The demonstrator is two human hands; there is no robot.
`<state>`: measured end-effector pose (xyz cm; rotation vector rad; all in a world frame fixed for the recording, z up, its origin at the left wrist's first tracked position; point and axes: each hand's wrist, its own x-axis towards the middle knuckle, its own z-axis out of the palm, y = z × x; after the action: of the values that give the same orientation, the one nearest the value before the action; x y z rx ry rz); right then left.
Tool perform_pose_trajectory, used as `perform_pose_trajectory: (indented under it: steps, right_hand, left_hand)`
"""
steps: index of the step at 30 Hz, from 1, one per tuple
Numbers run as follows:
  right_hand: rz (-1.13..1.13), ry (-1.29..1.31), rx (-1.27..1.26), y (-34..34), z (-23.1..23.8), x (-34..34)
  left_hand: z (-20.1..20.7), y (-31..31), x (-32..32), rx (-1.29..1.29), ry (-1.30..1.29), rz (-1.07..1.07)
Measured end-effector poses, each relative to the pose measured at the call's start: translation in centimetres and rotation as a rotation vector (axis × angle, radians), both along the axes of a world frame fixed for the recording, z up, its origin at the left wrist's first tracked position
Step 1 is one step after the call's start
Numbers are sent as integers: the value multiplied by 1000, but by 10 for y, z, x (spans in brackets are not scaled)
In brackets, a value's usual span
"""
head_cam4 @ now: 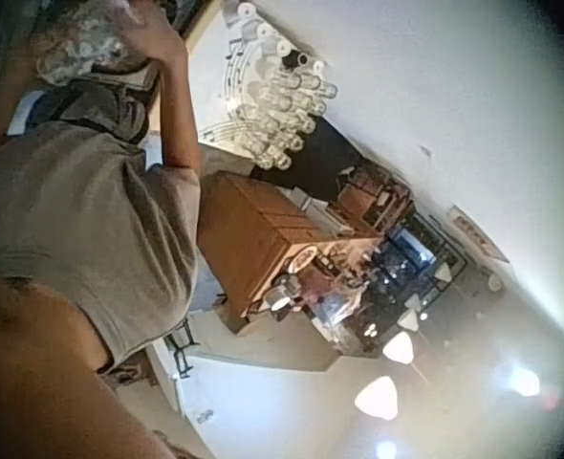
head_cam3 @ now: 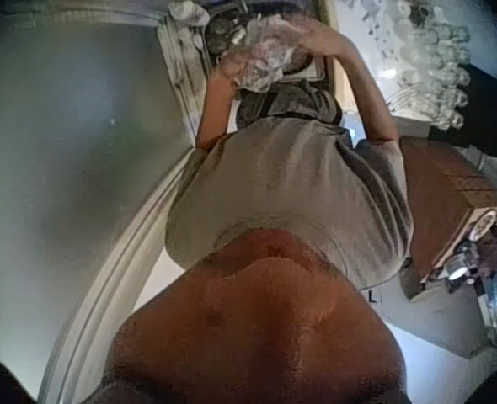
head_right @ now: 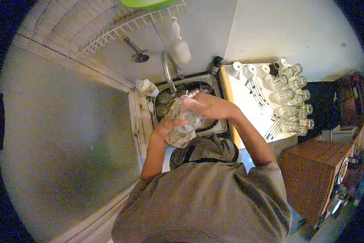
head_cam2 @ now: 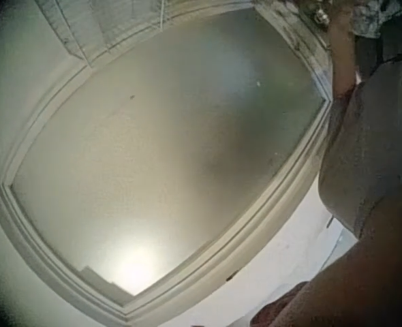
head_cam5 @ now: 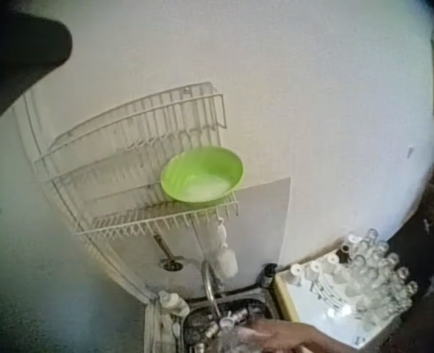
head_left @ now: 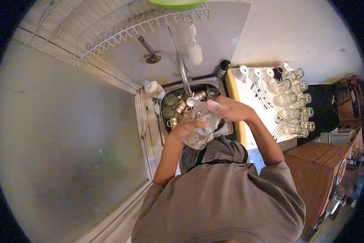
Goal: Washing a glass jar with soap and a sponge in a kitchen sink.
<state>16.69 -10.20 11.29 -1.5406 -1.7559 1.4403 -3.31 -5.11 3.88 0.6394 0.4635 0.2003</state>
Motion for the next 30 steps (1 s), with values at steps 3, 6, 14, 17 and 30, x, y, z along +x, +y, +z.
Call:
perform_pose_trajectory:
  steps: [3,6,14,17,30]
  right_hand:
    - [77,68,-148,6,-19,0]
    - [401,187,-275,17,-27,4]
    - [341,506,-592,24,-39,-9]
    - [24,606,-608,25,-45,-13]
    - [-732,627,-198,20,-85,-35]
  left_hand:
    - [-9,4,-4,-146,61,-102]
    - [8,0,-9,-181,34,-87]
    - [23,-5,-4,99,137,-44]
    - [20,-3,-4,-56,86,-49]
    - [-23,-21,26,-372,-96,553]
